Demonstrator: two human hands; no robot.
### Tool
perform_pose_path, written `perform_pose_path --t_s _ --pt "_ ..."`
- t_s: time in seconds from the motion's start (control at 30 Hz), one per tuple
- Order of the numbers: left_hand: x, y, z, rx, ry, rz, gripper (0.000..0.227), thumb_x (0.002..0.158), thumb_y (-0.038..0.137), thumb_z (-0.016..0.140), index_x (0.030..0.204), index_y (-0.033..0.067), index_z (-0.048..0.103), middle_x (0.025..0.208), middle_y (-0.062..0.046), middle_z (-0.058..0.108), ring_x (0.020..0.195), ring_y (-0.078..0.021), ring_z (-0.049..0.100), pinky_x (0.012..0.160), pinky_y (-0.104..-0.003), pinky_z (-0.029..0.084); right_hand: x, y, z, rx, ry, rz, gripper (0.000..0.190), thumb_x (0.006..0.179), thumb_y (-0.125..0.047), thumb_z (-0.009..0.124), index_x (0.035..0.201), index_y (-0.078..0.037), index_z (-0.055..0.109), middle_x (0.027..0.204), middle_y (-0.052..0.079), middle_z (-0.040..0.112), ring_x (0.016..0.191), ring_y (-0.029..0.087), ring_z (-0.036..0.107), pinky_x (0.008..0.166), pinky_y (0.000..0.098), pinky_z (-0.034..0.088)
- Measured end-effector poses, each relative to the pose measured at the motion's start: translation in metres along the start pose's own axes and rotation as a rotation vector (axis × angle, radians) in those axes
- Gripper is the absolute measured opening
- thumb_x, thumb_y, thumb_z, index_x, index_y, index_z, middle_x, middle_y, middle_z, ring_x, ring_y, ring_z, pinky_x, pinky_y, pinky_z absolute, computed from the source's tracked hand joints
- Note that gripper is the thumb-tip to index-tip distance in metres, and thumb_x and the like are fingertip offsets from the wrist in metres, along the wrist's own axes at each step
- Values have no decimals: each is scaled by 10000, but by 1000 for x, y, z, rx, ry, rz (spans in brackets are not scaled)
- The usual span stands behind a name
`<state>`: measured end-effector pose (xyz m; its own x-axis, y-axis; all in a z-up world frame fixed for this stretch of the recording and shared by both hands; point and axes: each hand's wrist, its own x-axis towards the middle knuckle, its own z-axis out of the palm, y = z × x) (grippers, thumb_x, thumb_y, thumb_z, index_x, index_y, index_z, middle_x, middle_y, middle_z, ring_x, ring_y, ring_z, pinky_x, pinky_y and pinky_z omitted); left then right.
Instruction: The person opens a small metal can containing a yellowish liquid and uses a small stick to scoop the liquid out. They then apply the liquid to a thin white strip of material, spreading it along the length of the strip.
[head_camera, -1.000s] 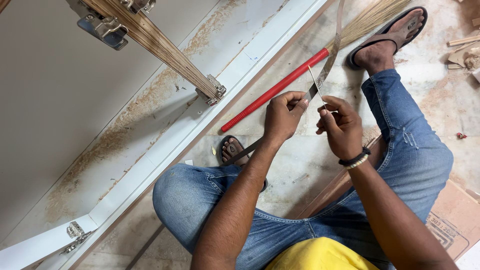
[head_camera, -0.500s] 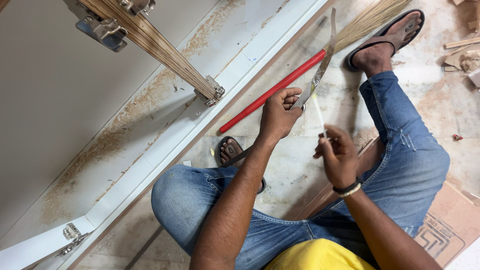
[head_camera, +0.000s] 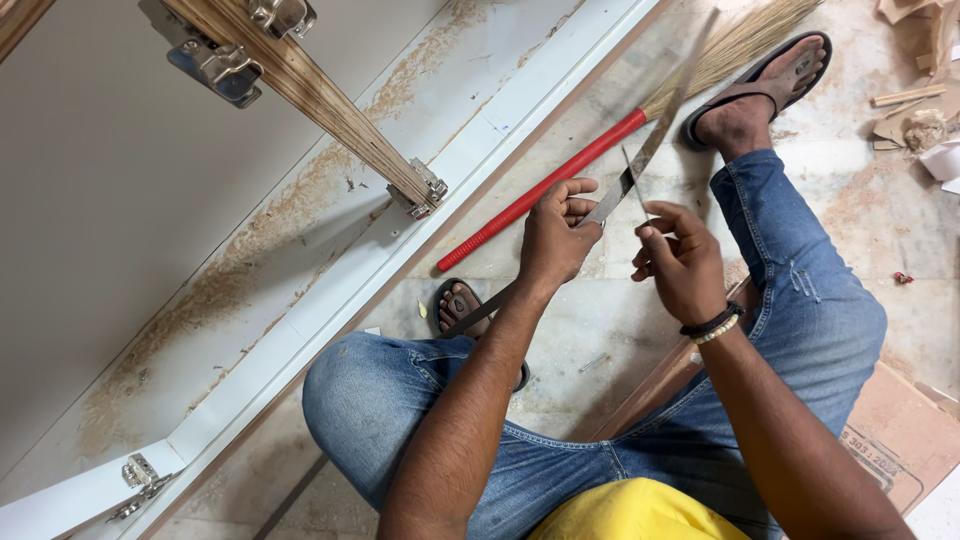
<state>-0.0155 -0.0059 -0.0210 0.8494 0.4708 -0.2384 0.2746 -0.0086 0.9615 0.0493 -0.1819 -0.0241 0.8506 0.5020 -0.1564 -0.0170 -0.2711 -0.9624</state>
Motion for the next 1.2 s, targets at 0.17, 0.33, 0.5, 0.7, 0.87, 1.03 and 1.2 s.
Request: perform_pose_path --t_s 0.17,0.33,0.5,0.7,0.87,1.03,1.2 --pt "0 1 0 -2 11 -17 555 802 -2 694 1339 61 569 1060 -86 751 918 -142 725 801 -292 604 -10 -7 12 -52 -68 -27 322 1034 -96 605 1348 -32 584 1020 75 644 764 115 676 608 279 633" --pt "0 3 -4 -14 3 -24 649 807 -6 694 1416 62 480 1105 -95 746 956 -151 724 808 -304 597 -9 6 30 -69 0 -155 343 1022 -79 630 1351 -26 551 1056 81 642 797 122 683 633 276 651" --pt "1 9 -10 -128 -40 -30 687 810 -62 644 1455 35 425 1160 -130 725 1024 -178 724 842 -309 615 -28 31 37 -250 53 -267 365 1000 -65 650 1334 -11 514 1030 97 655 762 129 714 602 277 645" --pt "8 8 -12 -168 -63 -25 650 839 -73 644 1450 15 440 1192 -147 698 1043 -175 711 843 -286 622 -58 47 29 -131 67 -275 326 1027 -42 617 1337 -15 518 972 99 658 749 143 706 612 277 644" --pt "7 1 -7 -157 -49 28 611 845 -80 650 1425 1 475 1160 -155 699 1027 -177 710 847 -291 619 -23 25 8 -63 97 -173 313 1051 -59 574 1353 -24 503 1034 97 617 739 118 697 576 267 641" --pt "5 -2 -4 -132 -60 26 591 869 -64 633 1430 22 464 1166 -138 703 1034 -169 711 848 -282 612 -10 -9 3 13 10 -11 317 1045 -100 589 1353 -42 543 1026 85 614 703 108 662 513 259 570" --pt "4 1 -4 -121 -66 11 593 864 -76 650 1420 23 469 1183 -149 702 1065 -184 704 873 -290 603 -16 -12 17 -117 -9 -26 324 1022 -130 612 1333 -60 552 1049 77 643 691 116 677 504 274 586"
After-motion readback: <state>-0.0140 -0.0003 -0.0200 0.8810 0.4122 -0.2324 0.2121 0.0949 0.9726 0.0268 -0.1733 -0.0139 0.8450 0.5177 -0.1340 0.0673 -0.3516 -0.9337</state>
